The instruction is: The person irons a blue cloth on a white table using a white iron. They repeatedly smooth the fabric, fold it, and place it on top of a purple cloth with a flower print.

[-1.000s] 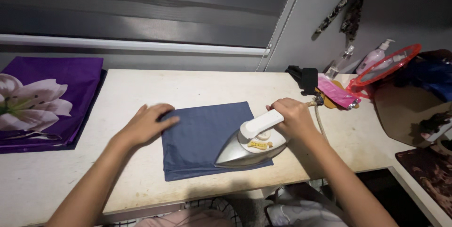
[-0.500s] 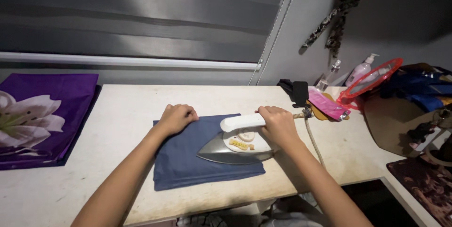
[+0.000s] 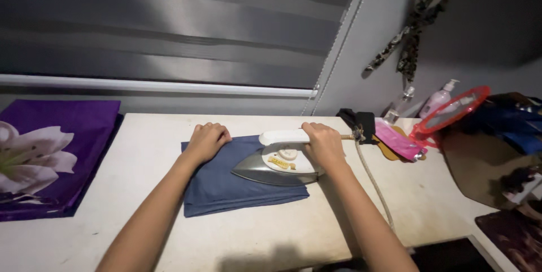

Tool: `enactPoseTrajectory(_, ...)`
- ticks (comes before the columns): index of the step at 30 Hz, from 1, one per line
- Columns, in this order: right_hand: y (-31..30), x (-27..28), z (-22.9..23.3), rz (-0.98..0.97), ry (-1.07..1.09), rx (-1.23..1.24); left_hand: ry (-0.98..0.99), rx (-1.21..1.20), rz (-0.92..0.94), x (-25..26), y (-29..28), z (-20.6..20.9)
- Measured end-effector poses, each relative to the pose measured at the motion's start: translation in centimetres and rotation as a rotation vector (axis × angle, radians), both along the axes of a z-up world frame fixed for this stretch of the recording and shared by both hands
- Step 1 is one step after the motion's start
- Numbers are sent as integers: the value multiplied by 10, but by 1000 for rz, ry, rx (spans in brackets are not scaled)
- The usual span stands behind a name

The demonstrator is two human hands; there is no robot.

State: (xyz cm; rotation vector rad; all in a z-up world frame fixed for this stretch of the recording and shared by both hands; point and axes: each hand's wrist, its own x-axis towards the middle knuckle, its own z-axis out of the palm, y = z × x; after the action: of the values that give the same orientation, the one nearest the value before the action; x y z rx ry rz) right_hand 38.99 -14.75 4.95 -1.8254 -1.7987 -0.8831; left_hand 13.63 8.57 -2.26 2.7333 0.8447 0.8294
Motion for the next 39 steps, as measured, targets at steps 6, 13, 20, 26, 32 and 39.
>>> enactPoseTrajectory(6,2,-10,3,-141,18,-43,57,71,-21,-71,-26,4)
enactPoseTrajectory(13,10,-71,16,-398,62,-154,379,-236,52,-126,-35,10)
enactPoseTrajectory(20,29,-99,13,-359,74,-156,438,-306,35,-128,-34,16)
enactPoseTrajectory(26,31,-89,7,-156,-20,-88,449,-322,-13,-130,-25,13)
enactPoseTrajectory(32,38,-94,4,50,-37,-43,434,-352,-78,-135,-20,11)
enactPoseTrajectory(39,57,-111,-2,-192,7,-80,437,-427,-89,-142,-24,12)
